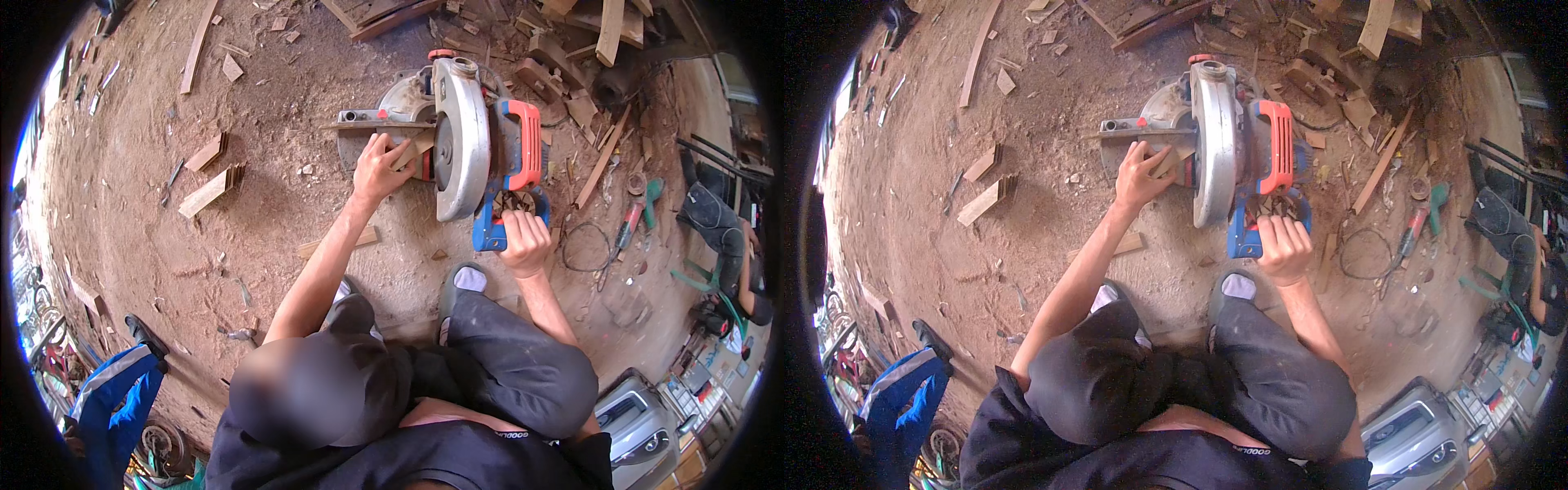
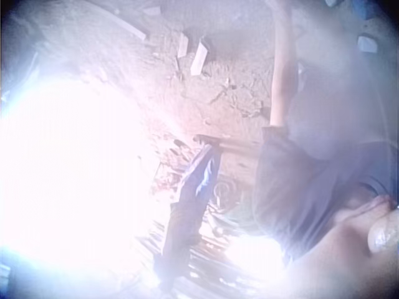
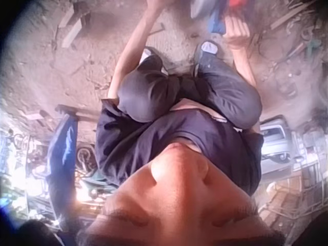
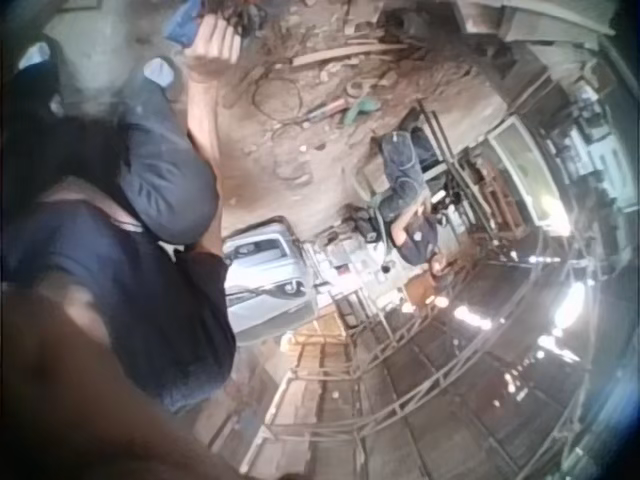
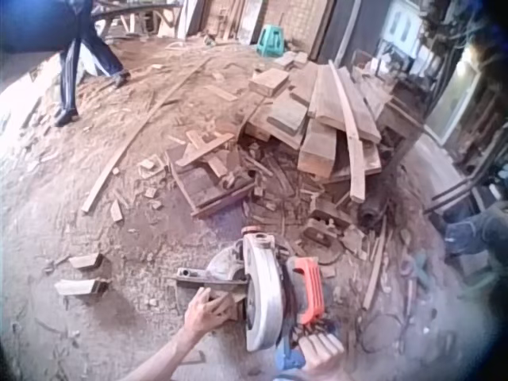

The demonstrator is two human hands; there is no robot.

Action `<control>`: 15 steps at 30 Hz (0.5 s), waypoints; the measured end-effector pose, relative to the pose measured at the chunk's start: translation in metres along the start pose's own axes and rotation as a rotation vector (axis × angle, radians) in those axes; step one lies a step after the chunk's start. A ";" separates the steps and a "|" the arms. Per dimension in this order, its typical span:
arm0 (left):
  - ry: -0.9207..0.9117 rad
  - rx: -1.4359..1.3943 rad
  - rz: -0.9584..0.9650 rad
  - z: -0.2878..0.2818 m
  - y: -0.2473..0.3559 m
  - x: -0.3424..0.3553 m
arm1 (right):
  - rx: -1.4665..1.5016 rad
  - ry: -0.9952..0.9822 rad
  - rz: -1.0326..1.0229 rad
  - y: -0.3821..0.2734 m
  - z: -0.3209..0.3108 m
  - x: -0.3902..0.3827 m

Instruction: The person uses a miter saw to cut a small wooden plank on the floor, then clears away wood scraps by hand.

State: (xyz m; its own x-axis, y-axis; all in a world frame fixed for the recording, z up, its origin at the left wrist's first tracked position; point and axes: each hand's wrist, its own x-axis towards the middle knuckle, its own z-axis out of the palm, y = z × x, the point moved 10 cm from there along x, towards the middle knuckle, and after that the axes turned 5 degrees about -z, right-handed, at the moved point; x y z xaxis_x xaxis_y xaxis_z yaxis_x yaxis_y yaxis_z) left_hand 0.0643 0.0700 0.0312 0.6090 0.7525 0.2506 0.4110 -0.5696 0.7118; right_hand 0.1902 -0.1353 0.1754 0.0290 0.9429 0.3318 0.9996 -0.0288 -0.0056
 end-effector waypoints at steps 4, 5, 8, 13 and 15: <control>0.014 0.003 0.008 -0.002 0.002 0.002 | 0.000 -0.002 -0.005 0.001 0.004 -0.003; 0.019 0.001 0.014 -0.003 0.003 0.004 | 0.000 0.001 -0.003 0.001 0.003 -0.002; 0.003 -0.001 0.000 -0.005 0.002 0.004 | 0.022 0.034 -0.007 0.000 0.001 0.002; 0.011 0.004 0.001 -0.004 0.000 0.003 | 0.008 0.025 -0.013 0.000 0.003 0.001; 0.017 0.000 0.009 -0.004 0.001 0.004 | 0.009 0.031 -0.015 0.000 0.003 0.000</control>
State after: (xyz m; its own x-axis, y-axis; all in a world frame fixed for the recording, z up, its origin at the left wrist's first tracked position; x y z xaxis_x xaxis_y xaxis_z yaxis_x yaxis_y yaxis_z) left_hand 0.0641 0.0737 0.0351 0.6009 0.7529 0.2684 0.4054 -0.5764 0.7095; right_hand 0.1903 -0.1343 0.1723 0.0135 0.9324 0.3611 0.9999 -0.0111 -0.0089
